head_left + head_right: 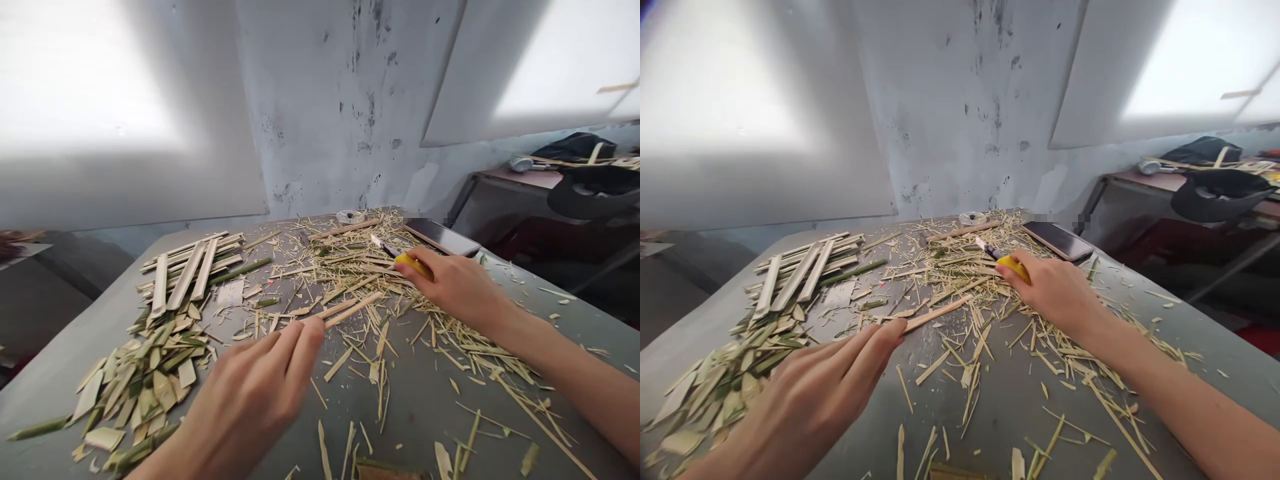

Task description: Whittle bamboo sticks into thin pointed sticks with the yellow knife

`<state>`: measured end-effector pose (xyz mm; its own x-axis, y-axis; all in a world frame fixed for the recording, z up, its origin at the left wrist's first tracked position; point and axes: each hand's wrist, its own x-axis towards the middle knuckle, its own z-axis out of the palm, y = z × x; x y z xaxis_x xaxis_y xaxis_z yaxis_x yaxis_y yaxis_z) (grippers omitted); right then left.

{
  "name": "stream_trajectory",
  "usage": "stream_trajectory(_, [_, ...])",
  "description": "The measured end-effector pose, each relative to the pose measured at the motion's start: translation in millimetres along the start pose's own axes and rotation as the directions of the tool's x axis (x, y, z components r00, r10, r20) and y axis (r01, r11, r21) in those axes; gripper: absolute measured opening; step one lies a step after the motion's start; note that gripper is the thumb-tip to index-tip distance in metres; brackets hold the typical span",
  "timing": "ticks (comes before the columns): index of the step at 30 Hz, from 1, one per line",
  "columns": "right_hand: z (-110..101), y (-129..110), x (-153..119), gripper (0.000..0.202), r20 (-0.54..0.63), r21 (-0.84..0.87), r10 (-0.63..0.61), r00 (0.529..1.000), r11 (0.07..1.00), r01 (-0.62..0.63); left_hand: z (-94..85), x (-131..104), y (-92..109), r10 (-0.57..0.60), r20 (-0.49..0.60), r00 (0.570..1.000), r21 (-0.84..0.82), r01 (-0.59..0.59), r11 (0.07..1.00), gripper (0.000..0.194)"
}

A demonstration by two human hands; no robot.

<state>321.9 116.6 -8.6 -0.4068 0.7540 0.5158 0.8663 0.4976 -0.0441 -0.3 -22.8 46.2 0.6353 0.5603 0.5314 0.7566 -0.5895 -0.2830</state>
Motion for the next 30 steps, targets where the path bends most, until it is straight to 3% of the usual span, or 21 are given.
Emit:
stream_trajectory(2, [-2.5, -9.1, -1.1, 0.047, 0.022, 0.017, -0.063, 0.998, 0.998, 0.063, 8.0, -3.5, -3.6, -0.103, 0.144, 0.984, -0.065, 0.113, 0.991, 0.041])
stream_trajectory(3, [-3.1, -13.5, -2.1, 0.046, 0.033, 0.019, -0.102, 0.994, 0.995, 0.102, 11.8, -5.5, -5.9, -0.183, 0.226, 0.957, -0.132, 0.216, 0.967, 0.042])
stream_trajectory(6, [-4.8, -20.1, -4.6, 0.049, 0.06, 0.008, -0.23, 0.971, 0.973, 0.23, 16.5, -11.0, -11.1, -0.291, 0.31, 0.905, -0.228, 0.368, 0.901, 0.032])
stream_trajectory(9, [-10.4, -20.5, -5.7, 0.049, 0.063, 0.008, -0.347, 0.936, 0.938, 0.348, 9.9, -16.2, -8.3, -0.378, 0.361, 0.852, -0.354, 0.501, 0.79, 0.026])
stream_trajectory(12, [-20.1, -24.4, -9.4, 0.044, 0.049, 0.03, -0.433, 0.9, 0.901, 0.432, -0.1, -22.2, 2.4, -0.484, 0.449, 0.751, -0.486, 0.66, 0.573, 0.029])
stream_trajectory(15, [-30.2, -34.6, -16.9, 0.04, 0.028, 0.061, -0.482, 0.876, 0.875, 0.48, -6.8, -26.9, 15.7, -0.564, 0.539, 0.625, -0.586, 0.76, 0.282, 0.034])
stream_trajectory(17, [-35.4, -43.3, -21.7, 0.038, 0.009, 0.086, -0.507, 0.862, 0.859, 0.504, -9.9, -27.7, 23.7, -0.595, 0.574, 0.563, -0.643, 0.759, 0.099, 0.035])
stream_trajectory(20, [-40.1, -56.4, -24.3, 0.036, -0.028, 0.119, -0.543, 0.839, 0.832, 0.542, -15.4, -25.8, 33.1, -0.605, 0.611, 0.51, -0.706, 0.697, -0.125, 0.033])
stream_trajectory(22, [-41.3, -63.9, -22.0, 0.035, -0.058, 0.129, -0.559, 0.827, 0.817, 0.561, -19.8, -23.5, 37.7, -0.589, 0.636, 0.498, -0.729, 0.639, -0.247, 0.033])
stream_trajectory(24, [-42.0, -69.7, -16.8, 0.033, -0.077, 0.13, -0.57, 0.818, 0.808, 0.575, -23.7, -21.0, 40.9, -0.547, 0.662, 0.513, -0.737, 0.58, -0.347, 0.032])
stream_trajectory(30, [-42.7, -73.6, 2.6, 0.035, -0.052, 0.13, -0.596, 0.801, 0.791, 0.597, -22.4, -12.3, 39.2, -0.34, 0.688, 0.641, -0.708, 0.49, -0.509, 0.031])
